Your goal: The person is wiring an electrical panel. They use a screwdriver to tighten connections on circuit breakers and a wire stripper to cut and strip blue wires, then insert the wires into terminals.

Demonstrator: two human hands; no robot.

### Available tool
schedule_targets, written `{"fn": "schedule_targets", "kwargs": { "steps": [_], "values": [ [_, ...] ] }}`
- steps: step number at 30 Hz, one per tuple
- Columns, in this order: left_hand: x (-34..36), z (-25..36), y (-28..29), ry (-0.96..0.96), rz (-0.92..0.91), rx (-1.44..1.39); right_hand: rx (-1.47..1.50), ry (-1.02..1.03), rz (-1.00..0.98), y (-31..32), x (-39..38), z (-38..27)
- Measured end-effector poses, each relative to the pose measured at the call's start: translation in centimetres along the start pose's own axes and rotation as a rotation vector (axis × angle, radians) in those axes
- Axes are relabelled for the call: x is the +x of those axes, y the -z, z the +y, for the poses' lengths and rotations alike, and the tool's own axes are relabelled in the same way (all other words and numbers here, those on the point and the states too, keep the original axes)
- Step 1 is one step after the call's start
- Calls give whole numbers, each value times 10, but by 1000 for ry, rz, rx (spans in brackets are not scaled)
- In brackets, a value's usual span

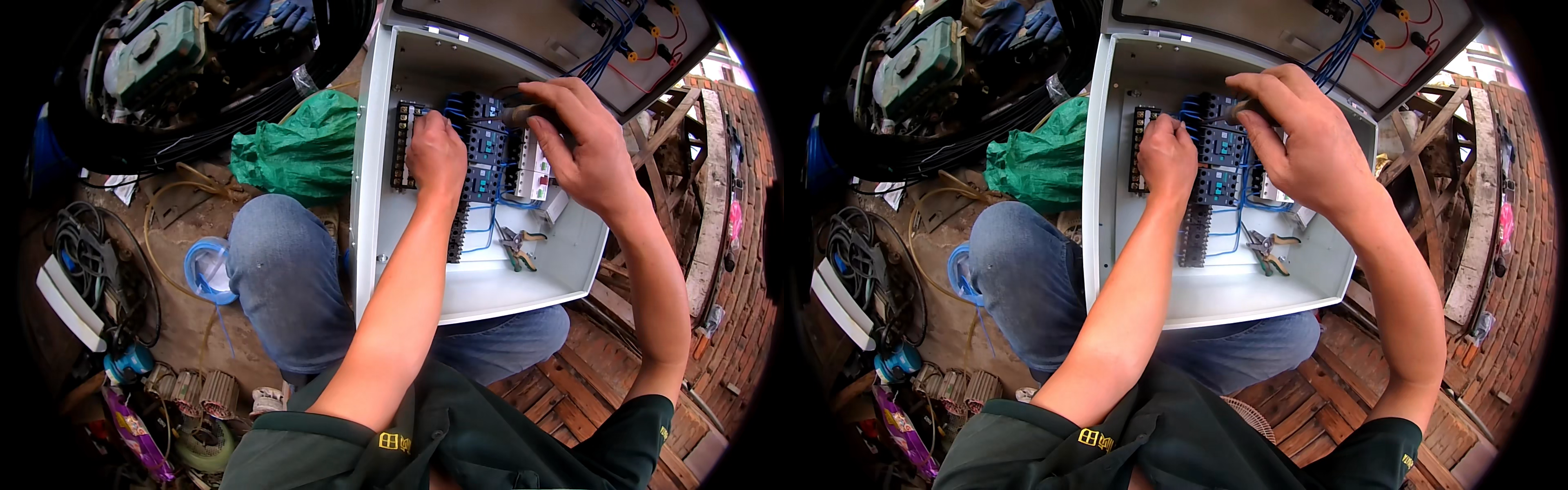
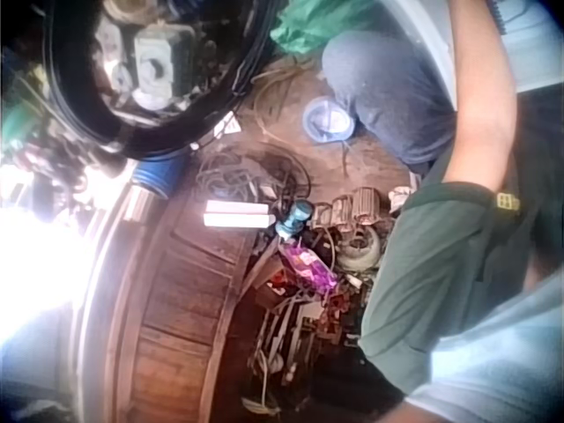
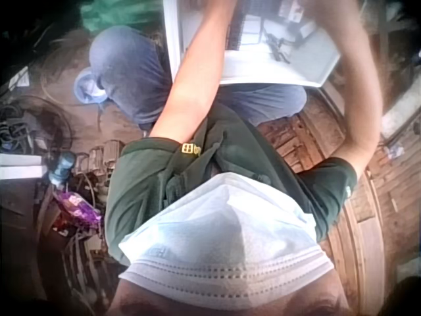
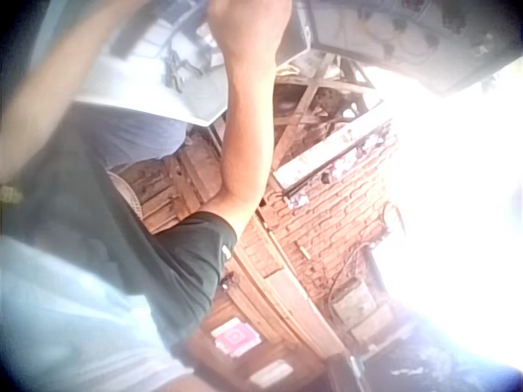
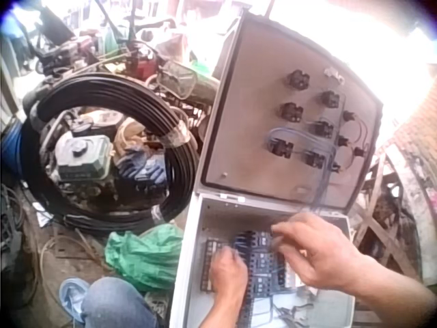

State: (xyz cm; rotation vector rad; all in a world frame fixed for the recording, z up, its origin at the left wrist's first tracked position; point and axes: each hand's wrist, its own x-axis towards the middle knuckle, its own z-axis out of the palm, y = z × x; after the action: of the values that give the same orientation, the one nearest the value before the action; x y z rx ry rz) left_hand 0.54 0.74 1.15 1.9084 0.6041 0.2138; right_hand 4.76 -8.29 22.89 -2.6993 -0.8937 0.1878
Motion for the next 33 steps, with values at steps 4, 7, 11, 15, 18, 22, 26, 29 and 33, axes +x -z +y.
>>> {"fn": "schedule_targets", "kwargs": {
  "steps": [4,7,11,15,18,22,26,29,33],
  "values": [
    [0,-2,-1,-1,15,3,-9,47,42,-1,1,-4],
    [1,-4,-1,2,23,1,-46,118,82,-1,4,-7],
    [-1,-1,0,8,-1,-3,54,-35,35,-5,1,-8],
    [-2,0,1,8,-1,-1,-49,19,53,-5,1,-3],
    [-3,-1,1,-4,5,-13,-90,63,126,-6,2,-9],
    [-2,1,2,-5,-3,25,20,-38,64,-2,3,-11],
    [1,2,1,-10,-16,47,-33,-23,80,-4,2,-5],
    [4,3,1,-3,-31,58,-58,-6,91,-4,3,-1],
    [5,5,2,13,-46,81,-47,-23,79,-4,4,-1]
  ]
}}
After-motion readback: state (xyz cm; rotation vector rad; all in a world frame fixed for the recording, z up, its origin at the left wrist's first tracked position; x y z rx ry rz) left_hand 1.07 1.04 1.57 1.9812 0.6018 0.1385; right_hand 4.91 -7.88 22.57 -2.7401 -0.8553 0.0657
